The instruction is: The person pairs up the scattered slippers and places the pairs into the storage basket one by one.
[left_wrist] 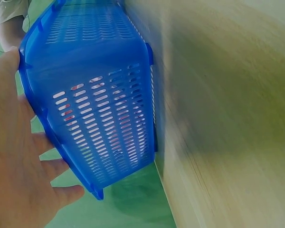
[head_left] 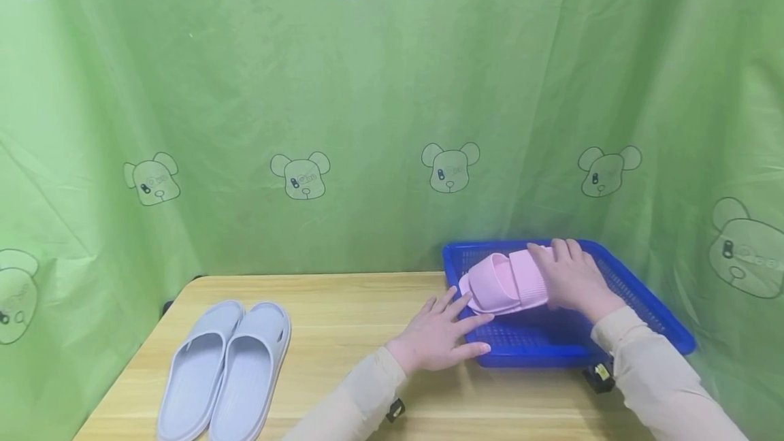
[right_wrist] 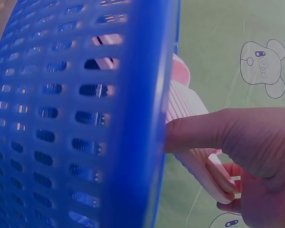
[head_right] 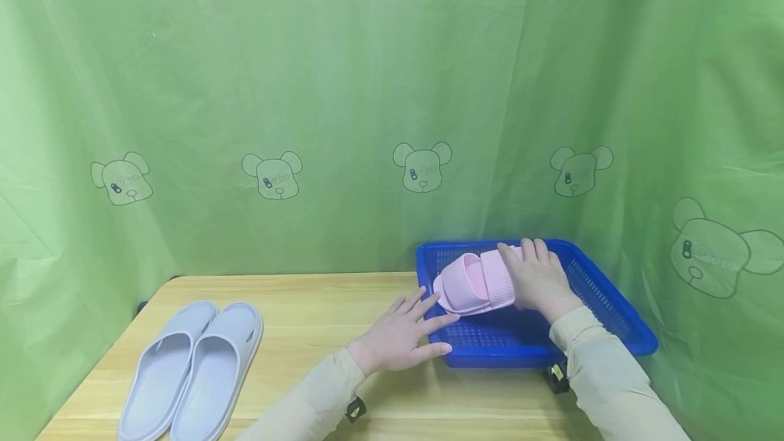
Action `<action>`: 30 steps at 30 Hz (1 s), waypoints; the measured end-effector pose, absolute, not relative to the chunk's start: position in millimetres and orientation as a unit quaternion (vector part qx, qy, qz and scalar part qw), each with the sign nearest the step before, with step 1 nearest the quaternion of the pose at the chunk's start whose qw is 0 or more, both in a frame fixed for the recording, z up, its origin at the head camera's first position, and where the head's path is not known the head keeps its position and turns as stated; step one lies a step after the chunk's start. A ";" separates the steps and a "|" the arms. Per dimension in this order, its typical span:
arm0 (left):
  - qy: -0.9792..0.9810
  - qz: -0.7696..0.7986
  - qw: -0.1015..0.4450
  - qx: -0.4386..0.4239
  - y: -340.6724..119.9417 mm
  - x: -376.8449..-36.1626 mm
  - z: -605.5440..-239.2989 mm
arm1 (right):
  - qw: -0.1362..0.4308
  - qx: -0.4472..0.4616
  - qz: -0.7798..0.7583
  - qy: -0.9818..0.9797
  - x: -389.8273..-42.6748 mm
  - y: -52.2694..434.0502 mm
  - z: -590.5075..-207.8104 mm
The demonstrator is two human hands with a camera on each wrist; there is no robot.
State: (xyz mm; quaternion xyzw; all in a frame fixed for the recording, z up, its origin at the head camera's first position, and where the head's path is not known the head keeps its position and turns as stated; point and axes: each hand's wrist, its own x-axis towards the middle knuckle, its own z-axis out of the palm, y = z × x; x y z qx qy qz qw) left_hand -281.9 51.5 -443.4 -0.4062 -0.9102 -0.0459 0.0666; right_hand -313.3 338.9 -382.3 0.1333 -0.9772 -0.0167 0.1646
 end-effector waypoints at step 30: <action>-0.910 -0.046 0.069 -0.405 52.8 -281.4 -444.9 | 0.106 0.125 -0.007 -0.986 -323.7 331.6 -375.7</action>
